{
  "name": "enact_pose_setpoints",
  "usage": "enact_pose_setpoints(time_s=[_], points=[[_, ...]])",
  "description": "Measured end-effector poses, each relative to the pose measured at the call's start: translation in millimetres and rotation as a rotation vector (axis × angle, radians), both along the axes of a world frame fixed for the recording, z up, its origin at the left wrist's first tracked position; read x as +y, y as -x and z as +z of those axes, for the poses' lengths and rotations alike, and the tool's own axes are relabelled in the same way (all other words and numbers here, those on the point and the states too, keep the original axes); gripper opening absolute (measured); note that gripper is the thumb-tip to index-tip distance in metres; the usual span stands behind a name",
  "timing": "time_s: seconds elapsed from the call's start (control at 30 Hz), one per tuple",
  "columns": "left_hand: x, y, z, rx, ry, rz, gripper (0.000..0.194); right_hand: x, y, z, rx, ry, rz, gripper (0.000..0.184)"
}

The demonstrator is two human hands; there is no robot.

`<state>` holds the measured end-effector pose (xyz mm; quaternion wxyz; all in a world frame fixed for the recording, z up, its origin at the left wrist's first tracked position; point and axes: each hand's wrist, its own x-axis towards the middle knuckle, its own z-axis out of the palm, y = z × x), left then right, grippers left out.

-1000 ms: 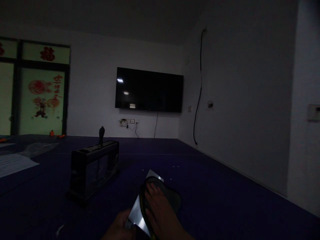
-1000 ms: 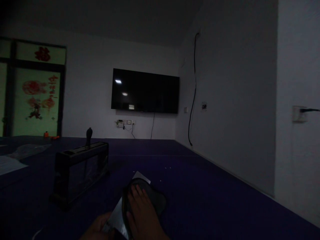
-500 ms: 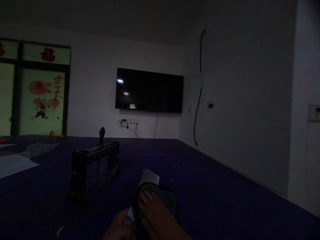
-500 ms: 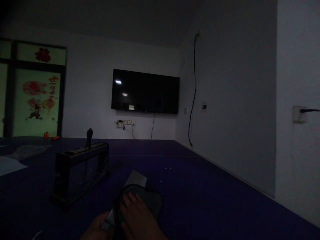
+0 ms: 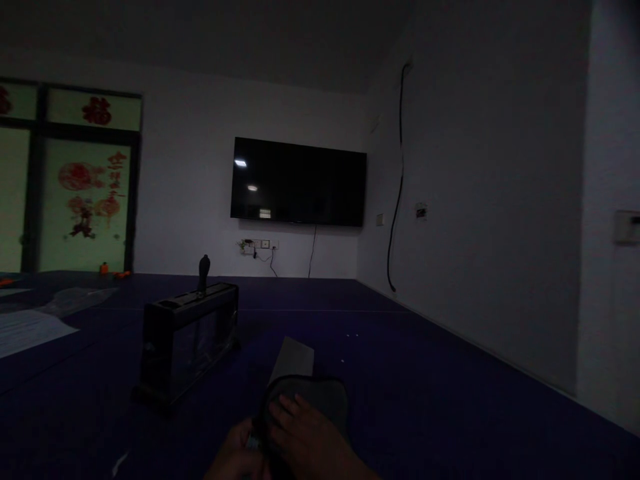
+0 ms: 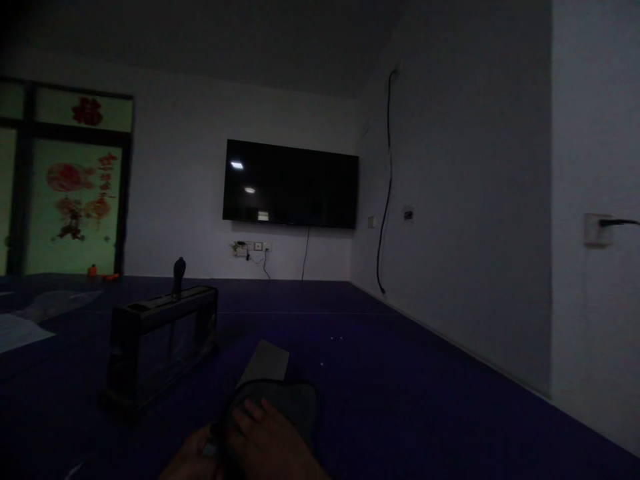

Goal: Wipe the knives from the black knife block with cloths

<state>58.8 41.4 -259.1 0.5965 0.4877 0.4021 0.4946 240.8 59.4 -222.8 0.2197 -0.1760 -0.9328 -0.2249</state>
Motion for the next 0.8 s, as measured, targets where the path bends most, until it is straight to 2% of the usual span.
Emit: enact_pose_setpoints(time_s=[0.17,0.4,0.6,0.7,0.8], points=[[-0.7,-4.1,7.2,0.021,0.033,0.046,0.04,1.5,1.7,-2.5,0.012,0.0,-0.005,0.035],[0.7,-3.8,6.4,0.001,0.046,0.077,0.049,5.0,0.7,-5.7,-0.002,0.017,0.005,0.036],[3.2,2.8,6.3,-0.055,0.016,0.051,0.041,5.6,2.2,-4.9,0.018,-0.01,-0.018,0.033],[3.4,3.0,6.0,-0.116,0.007,0.084,0.037,4.6,3.2,-0.8,0.004,-0.014,-0.026,0.033],[6.0,2.8,3.6,-0.179,-0.012,0.12,0.025,4.6,3.6,0.3,0.022,-0.036,-0.033,0.034]])
